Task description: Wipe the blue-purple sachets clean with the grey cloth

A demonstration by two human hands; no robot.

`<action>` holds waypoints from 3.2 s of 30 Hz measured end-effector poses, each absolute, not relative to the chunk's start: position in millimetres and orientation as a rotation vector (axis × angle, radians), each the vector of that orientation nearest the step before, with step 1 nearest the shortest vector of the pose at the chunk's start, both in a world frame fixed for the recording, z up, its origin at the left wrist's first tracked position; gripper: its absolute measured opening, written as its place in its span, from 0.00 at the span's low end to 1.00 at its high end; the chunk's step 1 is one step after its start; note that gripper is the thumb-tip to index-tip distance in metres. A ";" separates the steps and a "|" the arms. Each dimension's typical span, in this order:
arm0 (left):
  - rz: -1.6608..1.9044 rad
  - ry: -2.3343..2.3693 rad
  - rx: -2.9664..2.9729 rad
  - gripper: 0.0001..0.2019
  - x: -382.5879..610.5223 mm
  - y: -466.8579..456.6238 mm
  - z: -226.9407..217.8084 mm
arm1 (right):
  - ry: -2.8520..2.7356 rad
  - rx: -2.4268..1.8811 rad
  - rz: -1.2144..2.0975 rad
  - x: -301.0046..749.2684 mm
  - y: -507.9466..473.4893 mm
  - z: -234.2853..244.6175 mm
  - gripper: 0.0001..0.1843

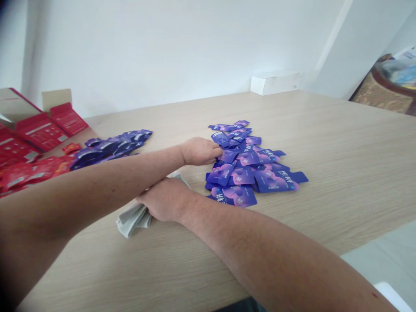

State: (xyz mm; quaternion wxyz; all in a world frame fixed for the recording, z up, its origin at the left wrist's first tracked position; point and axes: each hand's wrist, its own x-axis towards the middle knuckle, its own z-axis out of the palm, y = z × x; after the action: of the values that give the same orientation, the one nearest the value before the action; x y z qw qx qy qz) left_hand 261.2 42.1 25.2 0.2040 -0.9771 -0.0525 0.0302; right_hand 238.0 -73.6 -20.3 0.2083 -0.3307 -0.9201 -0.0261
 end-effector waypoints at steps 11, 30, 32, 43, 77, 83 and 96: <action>-0.258 -0.551 -2.717 0.13 220.5 34.7 47.4 | -2.615 -0.931 -0.059 237.6 -75.0 -17.7 0.11; -1.403 -1.658 -3.044 0.09 -0.4 -31.0 32.7 | -2.634 -1.051 0.043 225.4 -75.5 -10.7 0.15; -1.400 -1.747 -2.993 0.10 -4.9 -27.3 29.7 | -2.646 -1.085 0.036 228.0 -74.2 -9.4 0.15; -0.994 -2.266 -3.254 0.29 -9.4 -14.3 10.7 | -2.376 -1.390 -0.117 253.4 -52.7 -3.7 0.17; -0.314 -2.344 -3.550 0.11 -2.7 -20.8 -2.2 | -2.526 -0.903 0.253 207.5 -72.3 -17.6 0.16; -0.317 -2.253 -3.617 0.11 -4.0 -19.2 -3.5 | -2.476 -0.937 0.227 211.3 -64.8 -19.9 0.17; -0.232 -2.184 -3.608 0.09 -4.5 -19.0 -1.7 | -2.499 -0.804 0.266 207.3 -70.2 -19.7 0.19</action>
State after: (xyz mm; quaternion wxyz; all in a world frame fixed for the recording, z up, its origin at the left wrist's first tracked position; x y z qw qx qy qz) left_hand -4.5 -19.0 -1.7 -0.5149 -0.7322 -0.4433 -0.0470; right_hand 207.3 -70.2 -19.7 0.2487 -0.2951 -0.9174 0.0975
